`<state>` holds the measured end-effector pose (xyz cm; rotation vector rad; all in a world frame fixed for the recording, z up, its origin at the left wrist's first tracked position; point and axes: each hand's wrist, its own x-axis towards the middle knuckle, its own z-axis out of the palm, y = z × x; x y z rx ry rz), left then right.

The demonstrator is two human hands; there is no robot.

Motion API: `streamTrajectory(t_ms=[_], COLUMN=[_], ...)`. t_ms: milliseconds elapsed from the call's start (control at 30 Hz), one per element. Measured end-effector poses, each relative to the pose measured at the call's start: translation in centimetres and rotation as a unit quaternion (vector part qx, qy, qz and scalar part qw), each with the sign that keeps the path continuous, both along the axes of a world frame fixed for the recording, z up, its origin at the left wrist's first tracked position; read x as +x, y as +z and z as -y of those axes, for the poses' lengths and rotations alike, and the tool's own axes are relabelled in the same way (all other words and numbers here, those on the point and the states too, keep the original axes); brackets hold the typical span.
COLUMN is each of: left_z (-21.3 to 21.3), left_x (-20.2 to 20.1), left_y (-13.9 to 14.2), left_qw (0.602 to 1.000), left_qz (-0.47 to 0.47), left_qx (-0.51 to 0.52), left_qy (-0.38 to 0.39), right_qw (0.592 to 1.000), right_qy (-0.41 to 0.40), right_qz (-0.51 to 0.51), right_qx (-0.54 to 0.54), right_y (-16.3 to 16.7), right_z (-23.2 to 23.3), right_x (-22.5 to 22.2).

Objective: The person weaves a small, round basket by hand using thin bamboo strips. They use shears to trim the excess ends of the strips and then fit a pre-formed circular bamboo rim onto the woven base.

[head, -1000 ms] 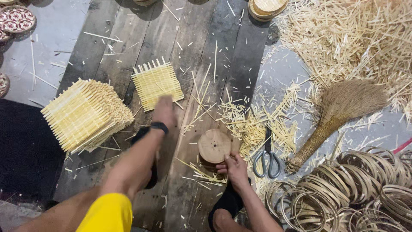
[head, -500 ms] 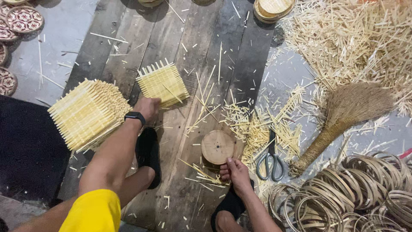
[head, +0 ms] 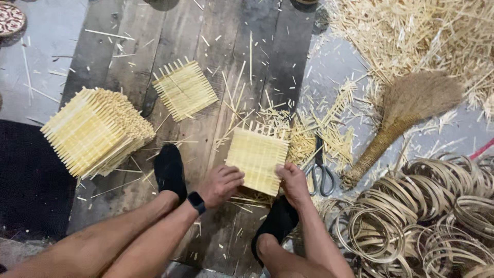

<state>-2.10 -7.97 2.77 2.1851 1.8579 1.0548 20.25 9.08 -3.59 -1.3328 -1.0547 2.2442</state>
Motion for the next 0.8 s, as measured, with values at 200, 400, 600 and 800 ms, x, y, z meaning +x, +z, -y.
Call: streamTrajectory(t_ms=[200, 400, 600, 800], left_z=[0.2, -3.7, -2.6, -1.6], left_x=[0.2, -2.9, -2.7, -2.0], left_y=[-3.4, -8.8, -10.6, -10.4], left_qw=[0.960, 0.711, 0.642, 0.655], left_qz=[0.165, 0.524, 0.620, 0.619], left_qx=[-0.154, -0.340, -0.327, -0.327], left_qy=[0.165, 0.323, 0.310, 0.285], right_qw=[0.996, 0.981, 0.964, 0.976], right_qy=[-0.023, -0.011, 0.016, -0.079], right_qz=[0.042, 0.113, 0.184, 0.103], right_qx=[0.080, 0.155, 0.192, 0.172], right_y=[-0.4, 1.7, 3.3, 3.7], right_z=[0.8, 0.7, 1.1, 1.4], right_x=[-1.1, -2.2, -2.3, 1.5])
